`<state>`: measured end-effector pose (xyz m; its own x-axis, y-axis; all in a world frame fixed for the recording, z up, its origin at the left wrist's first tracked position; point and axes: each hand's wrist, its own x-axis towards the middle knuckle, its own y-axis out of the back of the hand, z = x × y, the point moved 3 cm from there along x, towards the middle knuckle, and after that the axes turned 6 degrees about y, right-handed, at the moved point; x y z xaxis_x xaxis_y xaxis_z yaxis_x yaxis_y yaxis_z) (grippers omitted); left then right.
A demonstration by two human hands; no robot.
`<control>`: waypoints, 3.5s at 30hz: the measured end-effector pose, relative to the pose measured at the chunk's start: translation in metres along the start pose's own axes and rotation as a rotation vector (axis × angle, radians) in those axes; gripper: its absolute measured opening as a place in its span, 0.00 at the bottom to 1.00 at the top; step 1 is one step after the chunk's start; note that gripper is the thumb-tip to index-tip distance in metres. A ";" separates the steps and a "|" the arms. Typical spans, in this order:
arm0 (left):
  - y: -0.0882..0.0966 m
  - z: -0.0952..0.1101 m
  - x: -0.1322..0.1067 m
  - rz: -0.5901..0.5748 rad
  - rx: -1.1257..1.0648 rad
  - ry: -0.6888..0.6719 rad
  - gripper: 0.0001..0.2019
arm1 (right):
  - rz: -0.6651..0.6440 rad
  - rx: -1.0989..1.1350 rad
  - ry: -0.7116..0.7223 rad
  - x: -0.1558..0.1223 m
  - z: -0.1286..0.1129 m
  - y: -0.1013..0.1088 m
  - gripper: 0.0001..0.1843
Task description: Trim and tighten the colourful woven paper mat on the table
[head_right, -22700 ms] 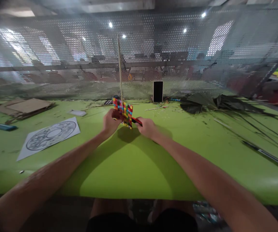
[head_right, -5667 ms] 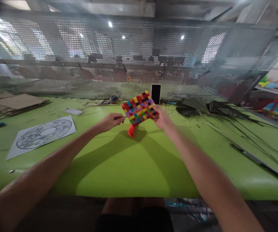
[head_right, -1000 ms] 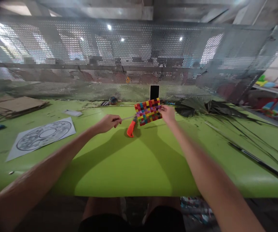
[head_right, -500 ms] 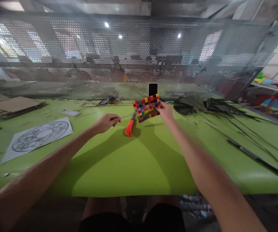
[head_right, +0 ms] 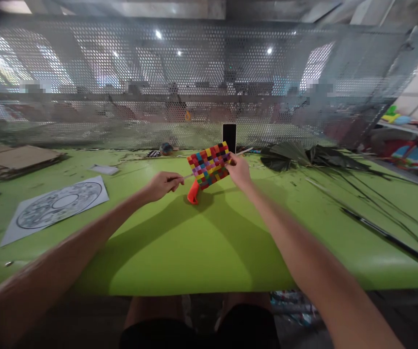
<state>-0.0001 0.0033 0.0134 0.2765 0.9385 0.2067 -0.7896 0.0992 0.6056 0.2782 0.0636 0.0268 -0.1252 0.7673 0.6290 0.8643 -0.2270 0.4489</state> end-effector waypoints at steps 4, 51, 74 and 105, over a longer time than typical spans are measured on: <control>-0.002 0.005 -0.003 -0.003 0.010 -0.001 0.15 | -0.033 -0.010 0.035 -0.008 -0.014 -0.014 0.13; 0.014 -0.015 0.008 0.283 -0.726 0.130 0.28 | -0.409 0.379 -0.347 -0.022 -0.023 -0.023 0.10; 0.027 -0.030 0.014 0.406 -0.641 0.132 0.25 | -0.278 0.288 -0.357 -0.011 -0.008 0.000 0.06; 0.090 -0.055 0.015 0.595 -0.724 0.008 0.19 | 0.220 0.358 -0.344 0.004 0.050 0.084 0.06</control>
<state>-0.0976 0.0441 0.0287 -0.2844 0.9032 0.3214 -0.9495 -0.2190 -0.2247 0.3747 0.0776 0.0351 0.1920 0.8906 0.4122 0.9716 -0.2316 0.0480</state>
